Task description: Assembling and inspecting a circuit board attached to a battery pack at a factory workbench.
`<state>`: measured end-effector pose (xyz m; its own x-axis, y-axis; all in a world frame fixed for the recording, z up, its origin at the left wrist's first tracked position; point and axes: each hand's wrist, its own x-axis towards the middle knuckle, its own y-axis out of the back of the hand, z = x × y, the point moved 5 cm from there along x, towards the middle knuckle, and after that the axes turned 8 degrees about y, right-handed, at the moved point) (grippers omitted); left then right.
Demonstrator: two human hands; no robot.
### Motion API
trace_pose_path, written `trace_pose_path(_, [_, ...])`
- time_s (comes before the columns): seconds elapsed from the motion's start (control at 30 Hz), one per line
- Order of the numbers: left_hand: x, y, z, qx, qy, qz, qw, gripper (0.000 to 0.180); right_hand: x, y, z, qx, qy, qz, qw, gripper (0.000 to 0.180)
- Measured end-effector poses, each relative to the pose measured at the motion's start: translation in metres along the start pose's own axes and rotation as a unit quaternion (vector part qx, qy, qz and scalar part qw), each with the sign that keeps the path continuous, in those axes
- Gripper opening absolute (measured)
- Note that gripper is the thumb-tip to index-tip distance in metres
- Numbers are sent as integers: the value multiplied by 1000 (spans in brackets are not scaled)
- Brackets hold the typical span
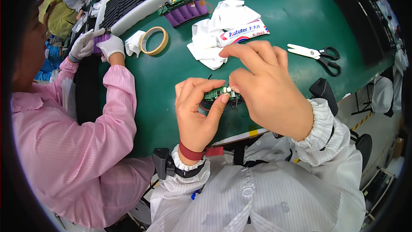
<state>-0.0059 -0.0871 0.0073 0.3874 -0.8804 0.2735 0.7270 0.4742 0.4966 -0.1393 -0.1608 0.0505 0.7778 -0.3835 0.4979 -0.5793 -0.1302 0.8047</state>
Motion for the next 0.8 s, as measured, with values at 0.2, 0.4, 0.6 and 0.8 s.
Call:
trace_pose_path(0.2, [2,1,0,-18,-5,-22,1000,25,10,2,-6,-34,22,-47,998,10])
trace_pose_path(0.4, [1,0,-2,-20,-5,-10,1000,25,11,-1,-6,-45,19,-59,997,12])
trace_pose_path(0.6, [2,-2,-2,7,-18,1,1000,23,11,-2,-4,-54,22,-38,998,12])
trace_pose_path(0.8, [4,-2,-4,24,-29,4,999,20,21,-4,-1,-68,40,-86,993,11])
